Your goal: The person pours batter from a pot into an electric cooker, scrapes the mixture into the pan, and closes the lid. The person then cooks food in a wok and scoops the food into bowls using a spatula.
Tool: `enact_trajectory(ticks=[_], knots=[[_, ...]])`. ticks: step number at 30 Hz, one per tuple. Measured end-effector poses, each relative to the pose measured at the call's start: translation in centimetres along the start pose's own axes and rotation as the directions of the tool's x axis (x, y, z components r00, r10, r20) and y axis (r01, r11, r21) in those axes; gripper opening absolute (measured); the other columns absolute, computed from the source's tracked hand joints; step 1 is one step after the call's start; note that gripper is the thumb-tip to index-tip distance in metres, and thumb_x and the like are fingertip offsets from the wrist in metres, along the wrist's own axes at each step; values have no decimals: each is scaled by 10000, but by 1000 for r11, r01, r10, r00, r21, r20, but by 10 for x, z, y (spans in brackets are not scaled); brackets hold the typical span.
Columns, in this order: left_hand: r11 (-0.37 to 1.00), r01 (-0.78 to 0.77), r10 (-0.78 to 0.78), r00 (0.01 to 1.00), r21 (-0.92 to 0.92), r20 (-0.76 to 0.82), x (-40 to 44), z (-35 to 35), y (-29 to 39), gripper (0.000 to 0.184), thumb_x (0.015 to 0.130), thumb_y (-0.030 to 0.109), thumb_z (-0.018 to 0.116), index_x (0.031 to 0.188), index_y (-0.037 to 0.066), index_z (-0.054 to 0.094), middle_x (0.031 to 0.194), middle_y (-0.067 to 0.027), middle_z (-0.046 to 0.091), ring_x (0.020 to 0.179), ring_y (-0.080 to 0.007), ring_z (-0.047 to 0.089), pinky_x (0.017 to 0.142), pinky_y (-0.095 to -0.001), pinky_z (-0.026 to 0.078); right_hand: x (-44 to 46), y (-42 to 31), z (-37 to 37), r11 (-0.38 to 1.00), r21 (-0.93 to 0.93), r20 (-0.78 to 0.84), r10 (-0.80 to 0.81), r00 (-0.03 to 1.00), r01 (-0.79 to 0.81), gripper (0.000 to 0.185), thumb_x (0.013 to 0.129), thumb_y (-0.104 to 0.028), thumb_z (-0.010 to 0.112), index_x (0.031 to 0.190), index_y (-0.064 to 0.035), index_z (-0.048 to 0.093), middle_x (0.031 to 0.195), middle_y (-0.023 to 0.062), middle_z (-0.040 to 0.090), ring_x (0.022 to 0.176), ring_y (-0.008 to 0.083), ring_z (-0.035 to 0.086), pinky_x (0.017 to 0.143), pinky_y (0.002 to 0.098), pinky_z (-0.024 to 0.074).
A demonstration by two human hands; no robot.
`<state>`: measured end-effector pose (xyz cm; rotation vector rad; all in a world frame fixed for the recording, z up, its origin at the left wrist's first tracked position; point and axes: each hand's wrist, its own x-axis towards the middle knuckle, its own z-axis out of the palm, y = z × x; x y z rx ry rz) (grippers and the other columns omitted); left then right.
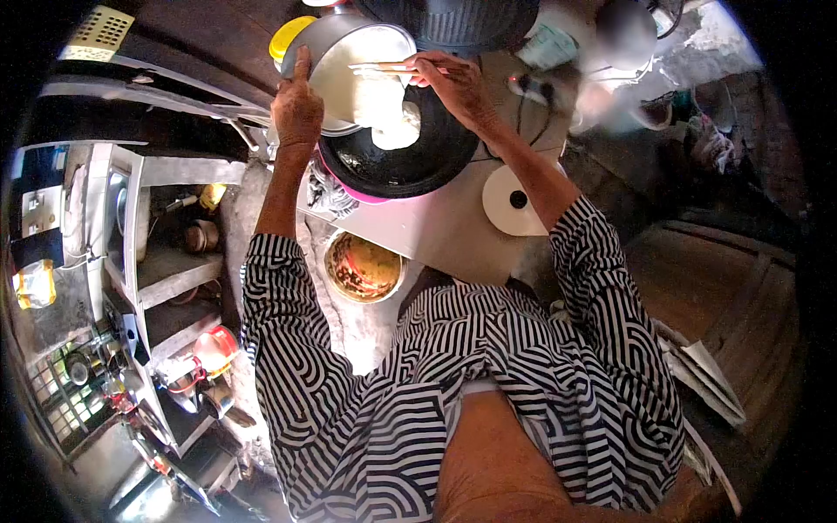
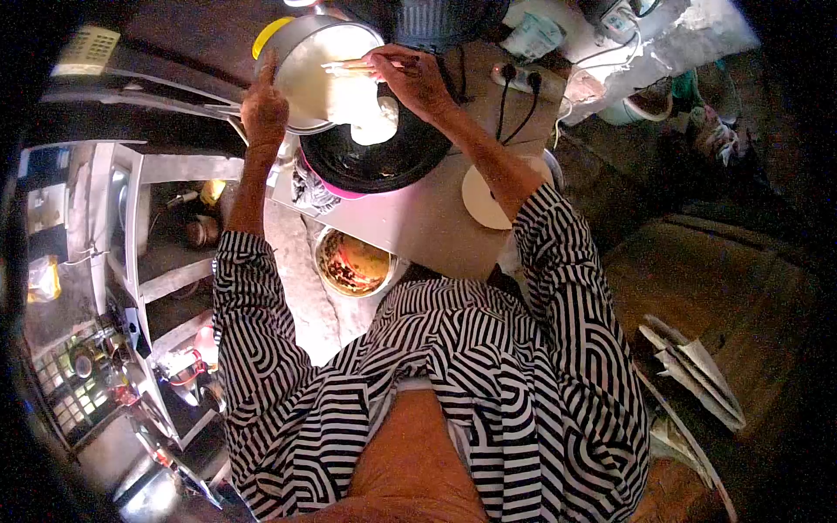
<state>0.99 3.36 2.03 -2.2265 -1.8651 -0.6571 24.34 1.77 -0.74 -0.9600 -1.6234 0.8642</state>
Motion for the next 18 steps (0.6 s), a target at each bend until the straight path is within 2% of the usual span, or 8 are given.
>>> enact_trajectory(ticks=[2, 4, 6, 10, 13, 15, 18], knots=[[996, -87, 82, 989, -34, -126, 0, 5, -1, 540, 729, 52, 450, 1248, 182, 373, 784, -214, 554, 680, -330, 593, 592, -386, 496, 2, 3, 1, 998, -9, -27, -63, 998, 63, 192, 866, -143, 444, 910, 6, 558, 876, 98, 596, 726, 148, 614, 668, 237, 514], [995, -99, 100, 985, 14, -140, -1, 0, 3, 547, 732, 48, 448, 1252, 194, 365, 822, -218, 549, 685, -330, 593, 590, -388, 499, 3, 3, 0, 992, -19, -58, -124, 991, 123, 210, 849, -170, 485, 894, 10, 582, 811, 93, 621, 712, 133, 613, 649, 231, 511], [992, -112, 120, 981, 59, -153, -2, -4, 8, 554, 735, 44, 447, 1257, 206, 356, 860, -223, 544, 690, -330, 593, 589, -390, 503, 1, 0, -2, 989, 117, -14, 95, 995, -93, 228, 880, -152, 425, 941, 23, 557, 896, 103, 602, 775, 157, 611, 677, 239, 510], [991, -120, 128, 979, 64, -156, 0, -8, 10, 564, 756, 46, 441, 1273, 239, 326, 930, -278, 508, 671, -351, 592, 548, -385, 513, 0, 3, -3, 976, 193, -46, 116, 992, -105, 223, 874, -154, 440, 938, 17, 568, 890, 101, 609, 763, 149, 613, 665, 233, 508], [983, -165, 180, 962, 85, -207, 0, -7, 13, 561, 766, 54, 442, 1274, 257, 320, 971, -318, 484, 648, -362, 592, 511, -378, 515, -4, 2, -7, 987, 150, -69, 59, 996, -48, 222, 874, -150, 442, 937, 23, 566, 902, 102, 607, 750, 150, 617, 656, 232, 509], [977, -186, 206, 949, 104, -239, 0, -11, 15, 560, 768, 56, 444, 1273, 263, 319, 982, -334, 476, 635, -364, 594, 496, -377, 515, -4, -2, -8, 990, 139, -110, -16, 994, 32, 227, 861, -172, 466, 906, 21, 576, 824, 93, 620, 710, 140, 617, 641, 231, 507], [976, -196, 214, 944, 91, -253, 0, -14, 19, 573, 763, 51, 449, 1272, 278, 315, 1023, -349, 454, 620, -370, 594, 486, -392, 513, -6, -4, -8, 993, 114, -103, -14, 995, 26, 213, 866, -148, 452, 911, 22, 572, 849, 105, 613, 716, 149, 621, 634, 235, 510]])
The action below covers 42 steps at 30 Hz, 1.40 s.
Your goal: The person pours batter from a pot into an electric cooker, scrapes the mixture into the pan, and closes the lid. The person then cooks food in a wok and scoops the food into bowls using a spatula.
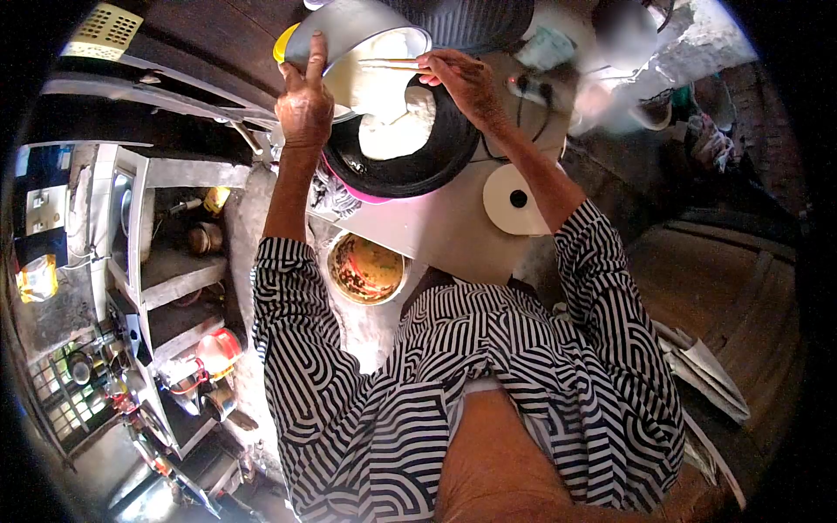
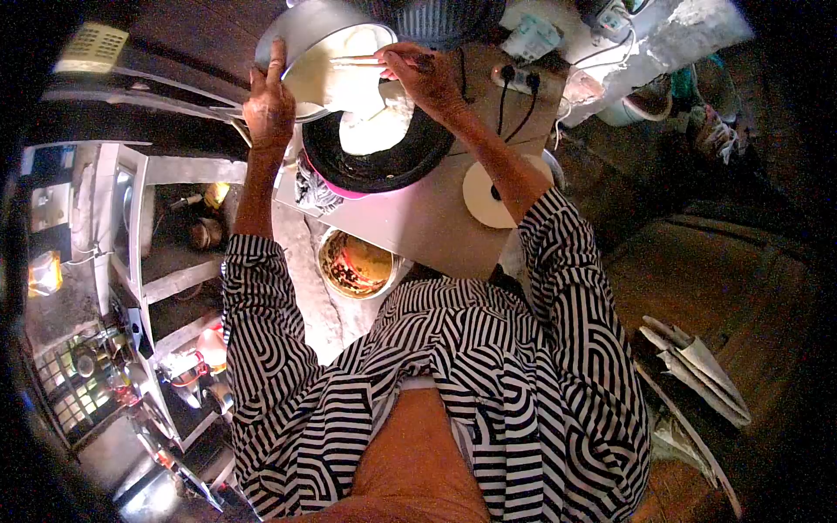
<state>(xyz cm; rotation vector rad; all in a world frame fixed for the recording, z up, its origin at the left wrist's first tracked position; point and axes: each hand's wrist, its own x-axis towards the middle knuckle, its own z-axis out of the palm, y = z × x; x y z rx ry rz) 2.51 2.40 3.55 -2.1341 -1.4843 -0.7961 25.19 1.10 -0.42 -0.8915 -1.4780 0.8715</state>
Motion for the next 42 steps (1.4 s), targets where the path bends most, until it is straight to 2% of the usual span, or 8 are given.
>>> enact_trajectory(ticks=[3, 5, 7, 10, 13, 20, 38, 42], knots=[[1000, 21, -21, 1000, 13, 12, 6, -14, 1, 593, 760, 40, 449, 1278, 286, 299, 1056, -355, 429, 616, -381, 592, 478, -403, 510, 6, -4, 0, 986, -128, 21, -105, 994, 107, 209, 866, -136, 447, 909, 27, 571, 859, 111, 608, 716, 154, 622, 633, 239, 511], [997, 52, -54, 998, 56, 37, 7, -19, 6, 598, 743, 8, 451, 1273, 253, 325, 1032, -220, 473, 696, -305, 583, 501, -356, 512, 7, -1, -3, 954, -219, 47, -200, 979, 206, 208, 866, -133, 446, 907, 29, 570, 862, 113, 607, 716, 156, 623, 634, 240, 512], [999, 33, -33, 999, 37, 0, 9, -22, 8, 594, 757, 25, 448, 1280, 270, 311, 1055, -244, 467, 715, -338, 587, 507, -369, 515, 5, -14, -2, 1000, 1, -5, 10, 1000, -10, 201, 859, -129, 460, 925, 33, 561, 872, 114, 607, 709, 157, 624, 631, 235, 510], [995, 66, -67, 998, 78, 20, 11, -31, 10, 588, 772, 45, 440, 1283, 297, 296, 1090, -276, 451, 731, -373, 588, 509, -378, 516, 8, -27, -3, 993, 84, -28, 91, 995, -88, 204, 855, -130, 471, 948, 35, 548, 876, 113, 609, 707, 158, 624, 623, 229, 507], [998, 34, -33, 999, 47, -12, 10, -34, 12, 643, 747, 14, 455, 1291, 305, 275, 1095, -365, 399, 705, -422, 582, 500, -398, 517, 0, -25, -9, 998, 65, -61, 19, 998, -15, 209, 853, -133, 477, 962, 33, 543, 870, 110, 613, 715, 161, 624, 621, 226, 504], [993, 29, -23, 999, 111, -48, 14, -49, 14, 677, 713, -7, 462, 1287, 308, 293, 1083, -358, 423, 696, -421, 585, 488, -378, 517, -3, -17, -14, 981, 193, -118, 33, 992, -10, 206, 853, -126, 475, 956, 40, 542, 890, 123, 606, 745, 182, 623, 640, 231, 509], [994, 78, -72, 994, 74, -79, 25, -69, 6, 691, 677, -1, 481, 1278, 299, 319, 1096, -296, 459, 826, -376, 573, 586, -369, 516, 1, -23, -13, 984, 147, -205, -68, 976, 100, 149, 834, -76, 493, 926, 26, 550, 862, 124, 615, 805, 190, 614, 695, 244, 496], [993, 104, -100, 992, 57, -70, 24, -72, 7, 701, 666, -5, 482, 1277, 298, 321, 1097, -294, 461, 828, -379, 571, 591, -372, 515, 3, -21, -13, 977, 6, -197, -206, 958, 211, 142, 814, -45, 512, 942, 3, 548, 847, 115, 617, 793, 167, 610, 678, 244, 486]])
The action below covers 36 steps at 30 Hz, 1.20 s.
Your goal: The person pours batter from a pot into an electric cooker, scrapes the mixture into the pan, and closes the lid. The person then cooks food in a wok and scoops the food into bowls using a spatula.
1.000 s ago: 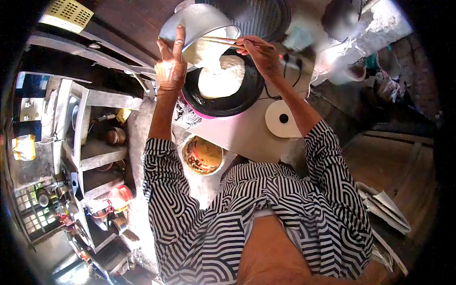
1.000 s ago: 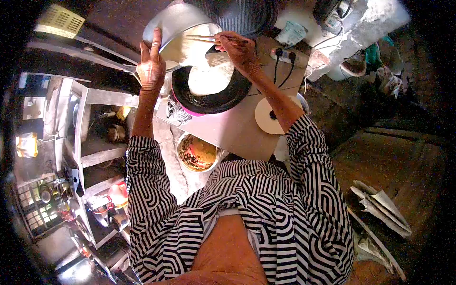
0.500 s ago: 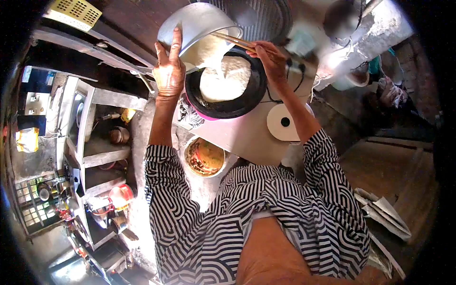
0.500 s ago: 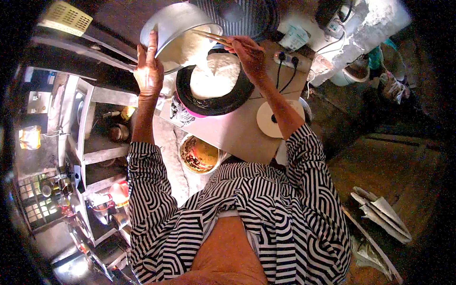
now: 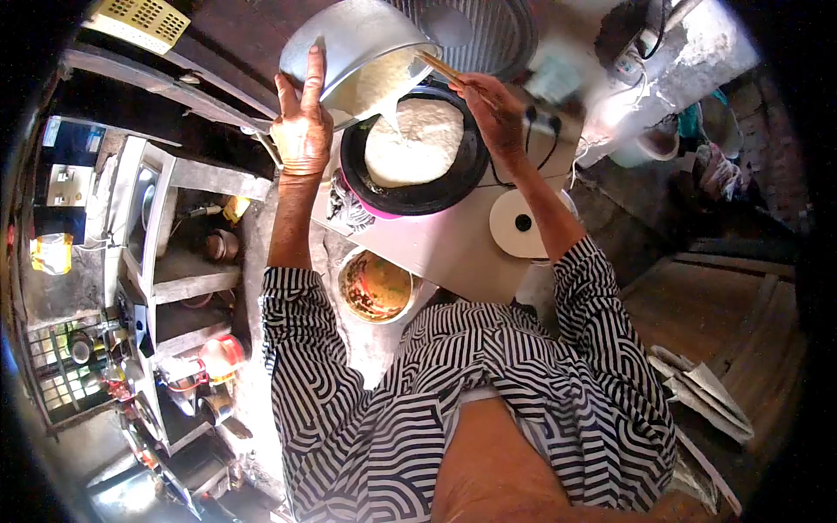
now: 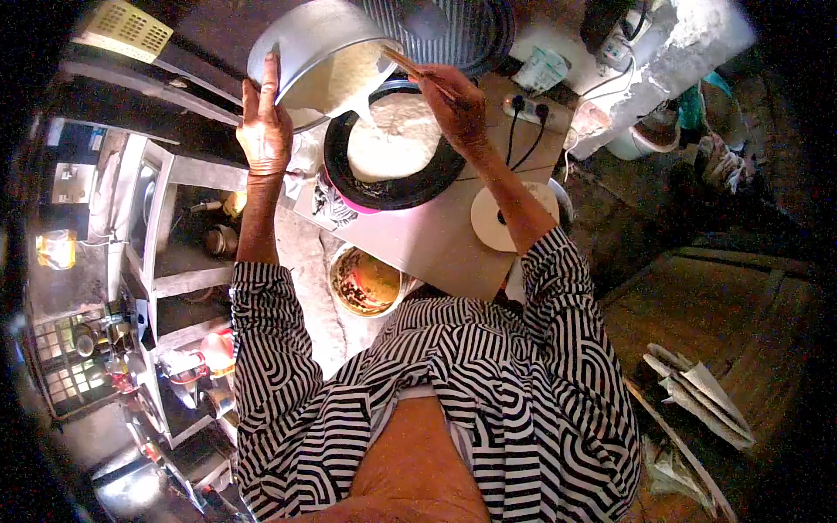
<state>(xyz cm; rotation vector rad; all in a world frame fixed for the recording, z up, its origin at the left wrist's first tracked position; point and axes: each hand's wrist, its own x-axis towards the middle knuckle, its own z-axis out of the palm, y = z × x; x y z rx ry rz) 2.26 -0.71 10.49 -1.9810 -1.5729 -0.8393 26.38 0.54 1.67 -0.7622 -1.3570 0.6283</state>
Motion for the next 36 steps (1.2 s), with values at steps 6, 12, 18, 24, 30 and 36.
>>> enact_trajectory(ticks=[6, 12, 18, 24, 30, 36], knots=[[1000, -2, 2, 1000, -11, -19, 2, -3, -3, 708, 650, -11, 478, 1272, 294, 331, 1108, -285, 459, 813, -380, 573, 591, -371, 516, -2, 1, 0, 996, -55, 39, -72, 997, 74, 146, 810, -24, 510, 948, 3, 547, 877, 112, 607, 824, 159, 589, 711, 248, 459], [999, -51, 49, 994, -15, -101, 10, -5, -7, 684, 703, -7, 440, 1279, 333, 298, 1094, -306, 453, 669, -366, 601, 485, -346, 516, -7, 8, 1, 982, -180, 59, -40, 997, 50, 172, 807, -28, 523, 971, 15, 553, 923, 82, 603, 864, 150, 570, 761, 237, 443], [998, -50, 45, 994, -49, -103, 13, -6, -5, 670, 709, -6, 440, 1274, 329, 309, 1107, -297, 449, 686, -374, 597, 509, -363, 518, -28, 10, 8, 988, -54, 39, 146, 988, -144, 190, 810, -50, 532, 986, 17, 562, 954, 78, 600, 868, 123, 560, 750, 227, 445], [999, 7, -9, 997, -33, -70, 12, 3, -6, 668, 705, -10, 445, 1275, 313, 314, 1094, -281, 460, 721, -372, 593, 548, -370, 520, -46, 11, 14, 995, -27, 149, 98, 984, -95, 186, 806, -41, 513, 980, 3, 562, 940, 94, 595, 842, 143, 564, 723, 230, 446], [996, 15, -20, 998, -92, -51, 16, 9, -1, 659, 694, -19, 443, 1271, 278, 333, 1037, -248, 488, 676, -355, 588, 541, -373, 512, -39, -16, 44, 894, -131, 288, -378, 880, 427, 207, 786, -4, 473, 988, -43, 451, 917, 126, 555, 815, 262, 571, 695, 315, 498], [993, 36, -37, 999, -109, -1, 21, 7, 8, 668, 675, -27, 442, 1266, 271, 345, 1001, -222, 503, 692, -360, 580, 551, -387, 503, -62, -20, 78, 990, 63, 267, -135, 954, 123, 327, 735, 85, 509, 1041, -29, 512, 1049, 134, 523, 862, 229, 572, 693, 260, 472]])
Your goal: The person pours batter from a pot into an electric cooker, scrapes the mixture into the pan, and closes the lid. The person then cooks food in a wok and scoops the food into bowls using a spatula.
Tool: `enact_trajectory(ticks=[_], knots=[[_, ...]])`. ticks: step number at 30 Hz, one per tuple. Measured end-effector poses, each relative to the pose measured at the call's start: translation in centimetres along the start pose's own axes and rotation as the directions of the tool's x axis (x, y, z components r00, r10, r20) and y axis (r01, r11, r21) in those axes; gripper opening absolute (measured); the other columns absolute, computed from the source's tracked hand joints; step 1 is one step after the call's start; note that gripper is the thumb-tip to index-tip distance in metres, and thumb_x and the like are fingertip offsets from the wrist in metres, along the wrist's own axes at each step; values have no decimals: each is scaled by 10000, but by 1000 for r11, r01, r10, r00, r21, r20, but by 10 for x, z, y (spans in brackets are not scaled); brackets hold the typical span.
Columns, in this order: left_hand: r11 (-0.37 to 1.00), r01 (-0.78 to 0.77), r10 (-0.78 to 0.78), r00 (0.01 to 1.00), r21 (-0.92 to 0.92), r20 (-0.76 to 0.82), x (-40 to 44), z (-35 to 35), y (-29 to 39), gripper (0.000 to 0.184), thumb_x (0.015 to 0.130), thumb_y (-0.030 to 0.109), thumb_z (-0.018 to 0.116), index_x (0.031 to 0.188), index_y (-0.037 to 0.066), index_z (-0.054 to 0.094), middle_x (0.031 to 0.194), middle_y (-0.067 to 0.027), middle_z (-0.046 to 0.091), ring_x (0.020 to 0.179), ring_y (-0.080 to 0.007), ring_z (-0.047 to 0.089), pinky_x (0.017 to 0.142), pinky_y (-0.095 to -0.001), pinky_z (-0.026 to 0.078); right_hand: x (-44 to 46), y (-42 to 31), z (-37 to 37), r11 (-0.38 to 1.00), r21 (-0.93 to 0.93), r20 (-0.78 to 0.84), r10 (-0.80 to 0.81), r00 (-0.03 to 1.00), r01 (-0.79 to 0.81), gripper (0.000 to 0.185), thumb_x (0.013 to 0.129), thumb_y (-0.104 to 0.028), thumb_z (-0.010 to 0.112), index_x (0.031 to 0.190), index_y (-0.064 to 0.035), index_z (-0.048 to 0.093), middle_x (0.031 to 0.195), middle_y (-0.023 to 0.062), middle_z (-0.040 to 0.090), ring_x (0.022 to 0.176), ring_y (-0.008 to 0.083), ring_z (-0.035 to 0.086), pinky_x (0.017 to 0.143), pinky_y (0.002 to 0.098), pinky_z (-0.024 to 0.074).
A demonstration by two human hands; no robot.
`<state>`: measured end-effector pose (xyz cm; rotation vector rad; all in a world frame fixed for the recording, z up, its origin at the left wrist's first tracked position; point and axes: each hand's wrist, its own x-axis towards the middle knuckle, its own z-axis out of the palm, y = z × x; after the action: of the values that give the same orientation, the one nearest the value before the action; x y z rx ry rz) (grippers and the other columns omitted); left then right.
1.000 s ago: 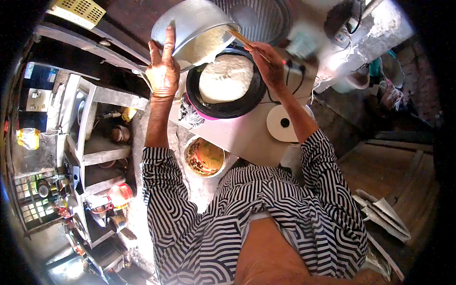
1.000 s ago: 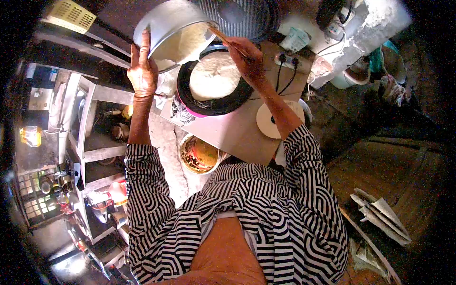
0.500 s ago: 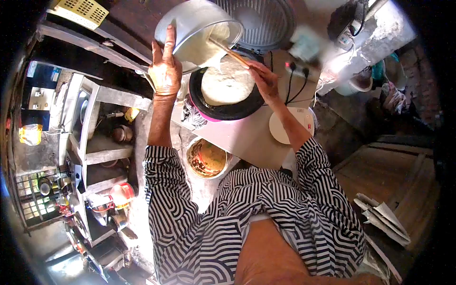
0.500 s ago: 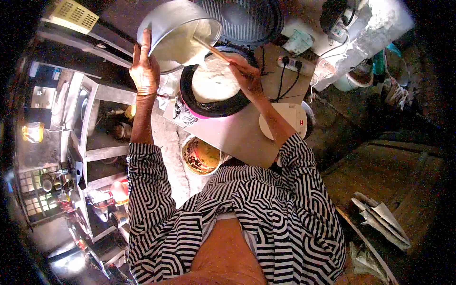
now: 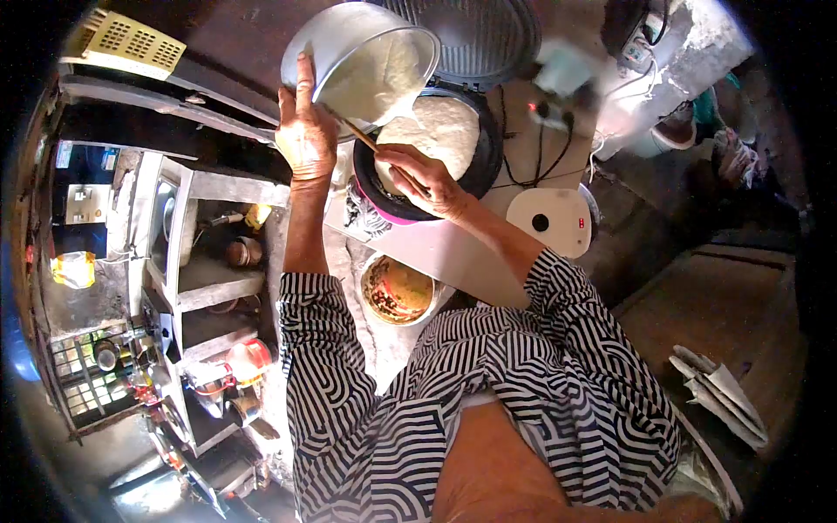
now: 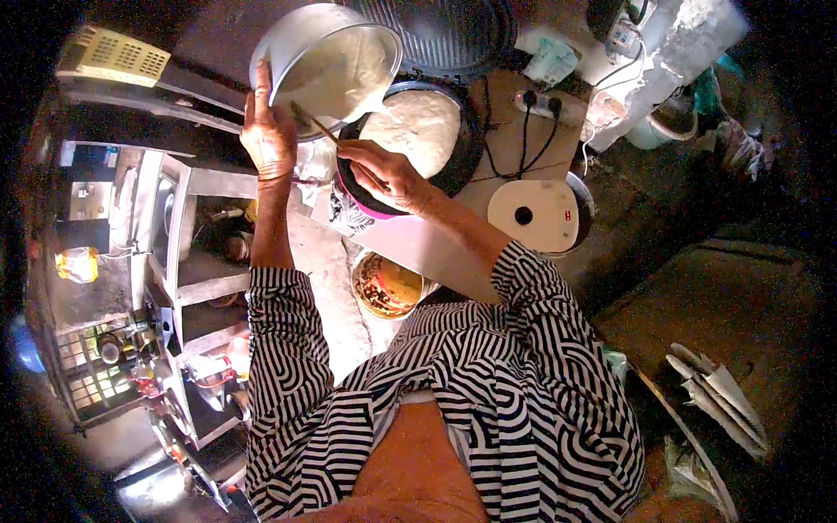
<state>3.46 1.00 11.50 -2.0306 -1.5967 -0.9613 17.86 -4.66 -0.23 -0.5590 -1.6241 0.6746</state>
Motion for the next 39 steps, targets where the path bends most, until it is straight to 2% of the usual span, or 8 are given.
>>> enact_trajectory(ticks=[9, 17, 23, 27, 30, 32, 35, 39], knots=[[998, 54, -54, 997, 14, 63, -4, 4, -12, 642, 691, -2, 443, 1266, 270, 348, 911, -181, 514, 683, -346, 569, 604, -403, 490, -40, 31, -27, 976, -217, 32, 15, 999, -7, 314, 778, 42, 491, 1078, -48, 481, 1097, 145, 498, 917, 261, 555, 769, 286, 463], [995, 21, -29, 996, 98, 81, -3, 1, -4, 633, 712, -2, 428, 1269, 286, 339, 927, -211, 490, 679, -354, 573, 576, -405, 494, -9, 13, -58, 966, 33, -250, 255, 934, -255, 190, 835, -109, 482, 988, -21, 551, 886, 89, 596, 778, 132, 569, 658, 235, 446], [997, 3, -6, 999, 82, 33, -2, -1, -4, 660, 657, -29, 430, 1249, 262, 386, 811, -154, 533, 646, -308, 551, 576, -395, 461, 29, 28, -91, 991, -97, -297, 58, 953, -90, 171, 813, -86, 506, 957, -23, 573, 883, 92, 618, 785, 157, 601, 671, 246, 470], [996, 23, -31, 995, 90, 95, -4, -3, -5, 631, 708, -6, 427, 1265, 281, 347, 920, -210, 497, 684, -357, 573, 591, -406, 495, 37, 28, -101, 972, -231, -239, -100, 966, 44, 165, 818, -95, 502, 951, -32, 578, 894, 99, 619, 804, 169, 606, 688, 253, 479], [998, 5, -9, 998, 65, 58, -3, -3, -5, 628, 709, -7, 429, 1262, 280, 352, 922, -204, 498, 686, -356, 573, 593, -403, 495, 21, 37, -91, 970, -233, -234, 15, 972, -71, 196, 834, -41, 476, 1008, 8, 553, 929, 112, 613, 862, 133, 565, 748, 230, 438], [997, 4, -7, 999, 71, 40, -1, -2, -5, 626, 708, -7, 430, 1260, 279, 356, 903, -198, 505, 681, -353, 573, 592, -399, 496, -1, 38, -80, 952, -31, -299, 283, 911, -306, 203, 832, -57, 489, 1014, 5, 556, 928, 93, 611, 880, 132, 555, 766, 229, 429], [997, 2, -4, 1000, 81, 16, -3, 0, -5, 632, 702, -9, 430, 1260, 278, 358, 876, -194, 511, 673, -346, 573, 593, -398, 493, -28, 50, -65, 891, 203, -275, 450, 850, -406, 218, 832, -84, 508, 1028, 3, 552, 948, 77, 602, 892, 119, 545, 792, 224, 415], [995, 72, -75, 996, 71, 47, -5, -1, -8, 647, 691, -20, 432, 1262, 276, 358, 856, -187, 516, 668, -341, 573, 591, -399, 489, -13, 44, -72, 901, 256, -257, 414, 873, -351, 217, 831, -97, 519, 1013, 17, 552, 986, 78, 582, 895, 119, 541, 812, 220, 407]])
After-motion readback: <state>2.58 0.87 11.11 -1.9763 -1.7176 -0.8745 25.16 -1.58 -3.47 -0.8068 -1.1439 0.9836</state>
